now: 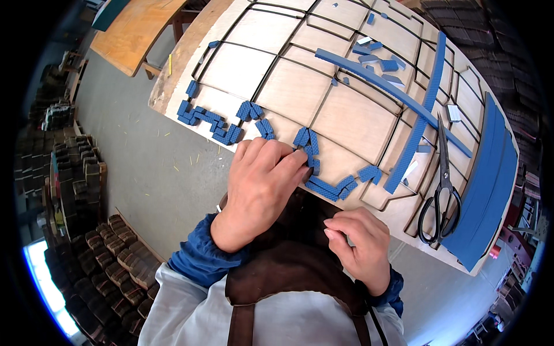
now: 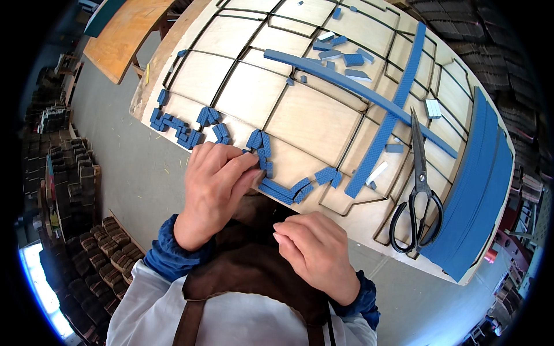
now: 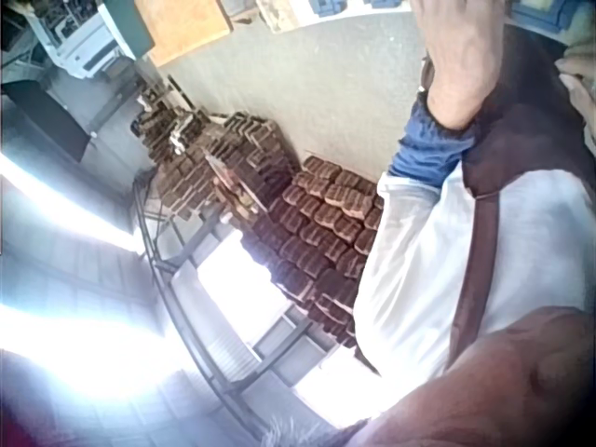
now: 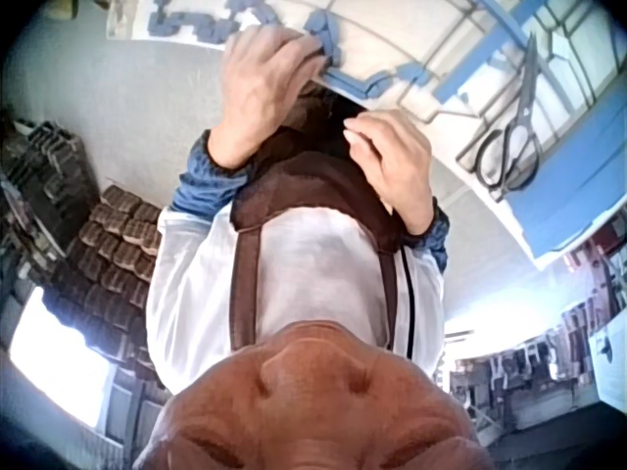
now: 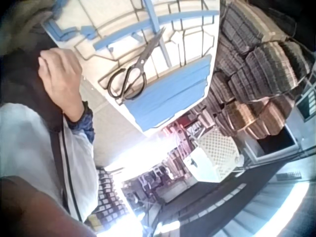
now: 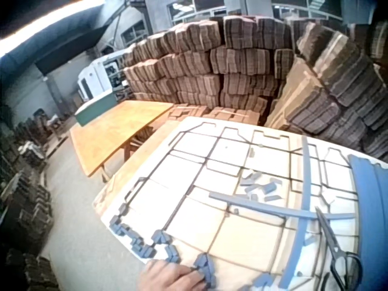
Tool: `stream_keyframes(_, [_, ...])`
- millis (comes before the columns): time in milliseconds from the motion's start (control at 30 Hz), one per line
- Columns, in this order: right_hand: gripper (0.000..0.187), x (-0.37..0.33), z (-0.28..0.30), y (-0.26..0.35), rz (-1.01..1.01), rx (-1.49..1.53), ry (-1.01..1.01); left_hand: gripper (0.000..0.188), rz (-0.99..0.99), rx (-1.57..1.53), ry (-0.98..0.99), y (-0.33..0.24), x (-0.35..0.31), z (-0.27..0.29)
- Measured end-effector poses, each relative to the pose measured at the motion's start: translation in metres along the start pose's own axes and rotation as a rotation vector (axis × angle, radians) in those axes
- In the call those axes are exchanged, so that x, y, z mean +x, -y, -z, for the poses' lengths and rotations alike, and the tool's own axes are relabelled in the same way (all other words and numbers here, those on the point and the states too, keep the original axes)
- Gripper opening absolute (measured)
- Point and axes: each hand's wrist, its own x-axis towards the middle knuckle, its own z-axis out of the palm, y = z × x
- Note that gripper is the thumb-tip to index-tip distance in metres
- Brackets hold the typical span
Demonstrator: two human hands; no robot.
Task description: The person walks to a workbench in a warehouse and begins assembling a puzzle using blue foam pieces. They use scissors to trim the pieces and fit them into a wooden frame with a grid pattern. The person continues to cut and place pieces into the frame throughout the clip.
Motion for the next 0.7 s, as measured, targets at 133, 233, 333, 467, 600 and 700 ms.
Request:
stream_keyframes(133, [0.021, -0.001, -0.003, 0.003, -0.005, -0.015, -0.003, 0.026, 0.004, 0.001, 0.013, 0.0, 0.0, 0.002])
stream_keyframes(233, [0.02, 0.0, -0.002, 0.005, -0.019, -0.045, -0.011, 0.028, 0.017, -0.034, 0.014, 0.003, 0.0, -0.001])
stream_keyframes(333, [0.02, 0.002, 0.001, 0.01, -0.031, -0.083, -0.038, 0.032, 0.018, -0.07, 0.036, 0.009, 0.0, 0.001])
stream_keyframes(467, [0.019, 0.012, 0.001, 0.012, -0.041, -0.168, -0.105, 0.025, 0.119, -0.327, 0.104, 0.017, 0.004, 0.013])
stream_keyframes(600, [0.016, 0.023, -0.008, 0.01, -0.09, -0.3, -0.172, 0.018, 0.132, -0.937, -0.104, 0.019, 0.014, 0.04])
stream_keyframes(700, [0.015, 0.036, -0.015, 0.013, -0.107, -0.379, -0.178, 0.026, 0.108, -1.498, -0.183, -0.011, 0.021, 0.093])
